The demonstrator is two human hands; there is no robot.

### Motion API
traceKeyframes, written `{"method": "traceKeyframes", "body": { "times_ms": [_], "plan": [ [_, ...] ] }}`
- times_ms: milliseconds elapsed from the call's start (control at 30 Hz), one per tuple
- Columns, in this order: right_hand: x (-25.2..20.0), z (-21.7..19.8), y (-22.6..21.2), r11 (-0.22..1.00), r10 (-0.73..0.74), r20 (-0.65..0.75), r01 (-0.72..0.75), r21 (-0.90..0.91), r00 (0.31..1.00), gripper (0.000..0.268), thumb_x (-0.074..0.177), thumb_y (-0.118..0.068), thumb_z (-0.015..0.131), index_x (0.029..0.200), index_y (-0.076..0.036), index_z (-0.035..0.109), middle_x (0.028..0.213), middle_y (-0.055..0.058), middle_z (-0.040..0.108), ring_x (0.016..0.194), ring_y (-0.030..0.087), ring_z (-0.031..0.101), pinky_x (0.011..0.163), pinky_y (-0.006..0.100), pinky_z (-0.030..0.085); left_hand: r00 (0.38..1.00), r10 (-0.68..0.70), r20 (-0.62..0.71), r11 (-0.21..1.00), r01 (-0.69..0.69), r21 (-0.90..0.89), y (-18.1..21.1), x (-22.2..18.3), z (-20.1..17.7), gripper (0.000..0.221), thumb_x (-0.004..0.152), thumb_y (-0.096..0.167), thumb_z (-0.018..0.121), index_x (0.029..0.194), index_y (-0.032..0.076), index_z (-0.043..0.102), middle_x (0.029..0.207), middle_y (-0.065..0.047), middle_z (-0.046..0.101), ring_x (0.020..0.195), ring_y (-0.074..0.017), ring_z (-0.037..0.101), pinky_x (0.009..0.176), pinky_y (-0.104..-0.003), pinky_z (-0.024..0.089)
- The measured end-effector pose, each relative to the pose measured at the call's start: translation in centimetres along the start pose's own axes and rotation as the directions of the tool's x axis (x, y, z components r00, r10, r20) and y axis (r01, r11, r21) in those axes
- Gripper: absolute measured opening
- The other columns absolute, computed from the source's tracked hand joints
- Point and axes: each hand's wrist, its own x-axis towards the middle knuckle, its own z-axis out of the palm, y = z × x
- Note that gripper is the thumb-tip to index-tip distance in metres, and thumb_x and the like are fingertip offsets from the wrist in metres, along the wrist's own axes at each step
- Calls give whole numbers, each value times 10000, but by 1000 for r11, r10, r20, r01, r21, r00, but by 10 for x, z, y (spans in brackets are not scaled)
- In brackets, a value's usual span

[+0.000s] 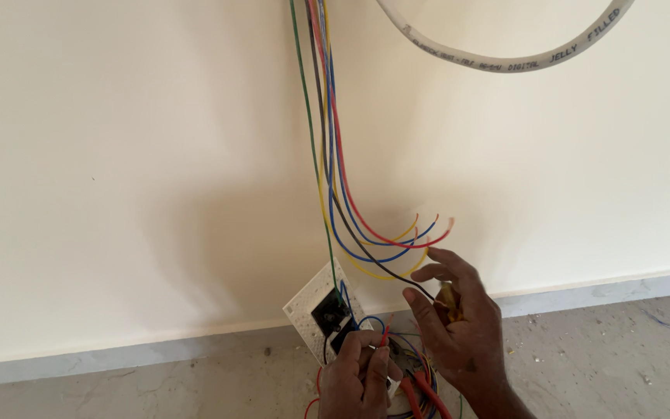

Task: The person installs wires into an electrical switch plate. Using pliers, they strip wires and then use a screwdriver to secure them into the terminals on the back of the plate while it is positioned near the floor.

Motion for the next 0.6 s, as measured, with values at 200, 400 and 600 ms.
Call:
{"method": "traceKeyframes", "body": {
  "times_ms": [200, 400, 600],
  "plan": [
    [0, 0, -5, 990, -99, -45, 94, -104, 994, 607, 834, -100, 741, 1374, -39, 471, 1001, 61, 720, 528, 51, 493, 432, 265, 429, 999, -28, 27, 999, 27, 34, 5, -5, -3, 195, 994, 170, 570, 1123, 52, 658, 700, -80, 755, 513, -86, 614, 515, -262, 466],
    [1, -4, 1, 931, -260, -12, 247, -267, 966, 295, 889, -148, 738, 1176, -83, 723, 976, 66, 727, 626, 99, 638, 544, 264, 517, 995, 96, 3, 995, -97, 23, 2, -8, -1, 168, 976, 136, 586, 1067, 15, 659, 721, -101, 765, 675, -103, 760, 626, -248, 567],
    [1, -5, 9, 907, -365, -17, 352, -229, 931, 124, 905, -110, 758, 1012, -52, 733, 989, 96, 696, 745, 111, 708, 587, 264, 559, 997, 77, 14, 994, -77, 81, 14, -12, -4, 173, 977, 143, 585, 1061, 18, 671, 725, -107, 774, 682, -129, 762, 641, -275, 563]
  ]
}}
